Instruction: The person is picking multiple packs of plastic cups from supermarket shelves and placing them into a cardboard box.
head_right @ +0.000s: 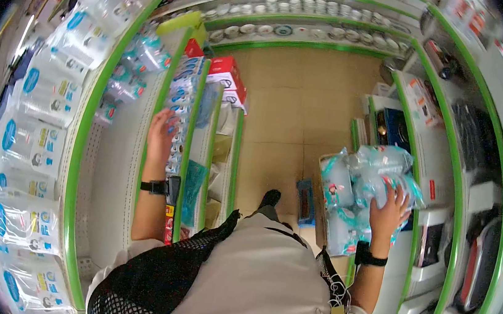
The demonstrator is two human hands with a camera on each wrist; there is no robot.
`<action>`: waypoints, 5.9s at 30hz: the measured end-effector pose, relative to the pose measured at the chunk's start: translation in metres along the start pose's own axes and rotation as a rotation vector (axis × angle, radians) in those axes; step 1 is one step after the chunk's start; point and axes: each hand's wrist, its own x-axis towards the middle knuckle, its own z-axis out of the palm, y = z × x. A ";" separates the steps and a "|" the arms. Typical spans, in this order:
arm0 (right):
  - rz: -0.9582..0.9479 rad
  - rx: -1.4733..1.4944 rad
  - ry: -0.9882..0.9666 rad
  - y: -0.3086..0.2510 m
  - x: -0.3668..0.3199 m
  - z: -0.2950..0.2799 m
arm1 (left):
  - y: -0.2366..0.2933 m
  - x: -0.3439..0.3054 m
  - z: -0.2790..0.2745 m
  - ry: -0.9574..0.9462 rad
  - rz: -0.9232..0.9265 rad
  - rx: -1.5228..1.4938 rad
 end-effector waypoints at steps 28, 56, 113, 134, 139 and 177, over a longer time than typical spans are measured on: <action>-0.148 0.675 0.032 -0.211 0.099 -0.043 | 0.002 0.350 -0.063 0.713 0.080 0.862; -0.209 1.617 -1.056 -0.382 0.146 -0.011 | 0.040 0.151 -0.101 0.356 0.321 0.483; 0.213 0.633 -0.156 0.010 -0.154 -0.107 | -0.229 -0.111 0.341 -1.057 -1.163 0.226; 0.344 0.856 -0.044 0.076 -0.180 -0.098 | -0.244 -0.105 0.339 -0.985 -1.150 0.224; 0.669 1.242 0.173 0.095 -0.191 -0.089 | -0.241 -0.104 0.335 -0.997 -1.148 0.214; 0.160 0.280 0.012 0.035 -0.156 -0.025 | -0.243 -0.098 0.330 -0.974 -1.105 0.212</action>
